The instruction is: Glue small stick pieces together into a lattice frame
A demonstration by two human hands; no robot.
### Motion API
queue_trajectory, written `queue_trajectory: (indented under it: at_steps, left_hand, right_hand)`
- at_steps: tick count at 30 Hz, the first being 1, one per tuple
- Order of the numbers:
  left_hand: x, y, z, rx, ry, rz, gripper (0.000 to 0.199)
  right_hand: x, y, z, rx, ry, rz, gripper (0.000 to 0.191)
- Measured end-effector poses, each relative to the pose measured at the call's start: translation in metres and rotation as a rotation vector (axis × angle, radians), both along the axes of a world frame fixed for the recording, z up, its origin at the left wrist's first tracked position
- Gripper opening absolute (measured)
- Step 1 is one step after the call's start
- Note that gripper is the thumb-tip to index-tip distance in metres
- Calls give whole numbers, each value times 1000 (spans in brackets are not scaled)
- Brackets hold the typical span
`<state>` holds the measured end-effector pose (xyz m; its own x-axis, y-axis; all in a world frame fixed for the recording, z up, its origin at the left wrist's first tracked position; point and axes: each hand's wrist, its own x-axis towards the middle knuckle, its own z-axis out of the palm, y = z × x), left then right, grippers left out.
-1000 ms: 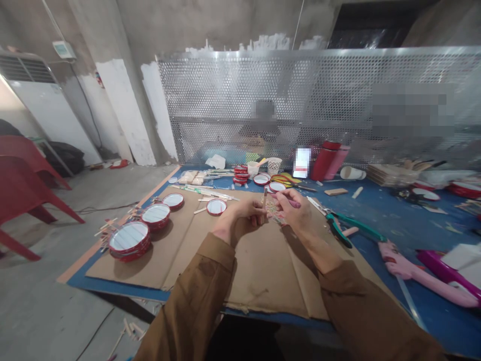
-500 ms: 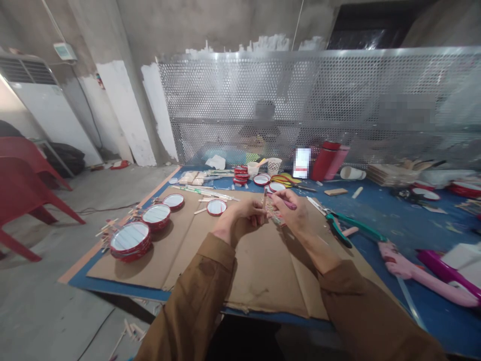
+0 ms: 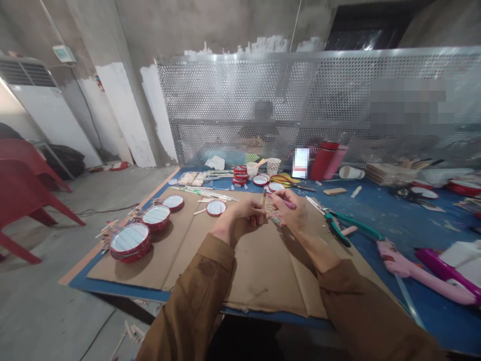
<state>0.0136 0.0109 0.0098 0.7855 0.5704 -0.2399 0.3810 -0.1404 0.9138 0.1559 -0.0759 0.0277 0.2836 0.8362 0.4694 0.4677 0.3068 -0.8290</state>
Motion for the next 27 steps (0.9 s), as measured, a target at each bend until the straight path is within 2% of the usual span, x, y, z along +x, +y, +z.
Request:
queue_trajectory:
  at_steps: [6, 15, 27]
  left_hand:
    - [-2, -3, 3, 26, 4, 8, 24]
    - [0, 3, -5, 17, -5, 6, 22]
    - [-1, 1, -2, 13, 15, 8, 31]
  right_hand:
    - [0, -3, 4, -16, -21, -9, 26]
    - [1, -2, 2, -30, -32, 23, 28]
    - [2, -1, 1, -9, -22, 20, 27]
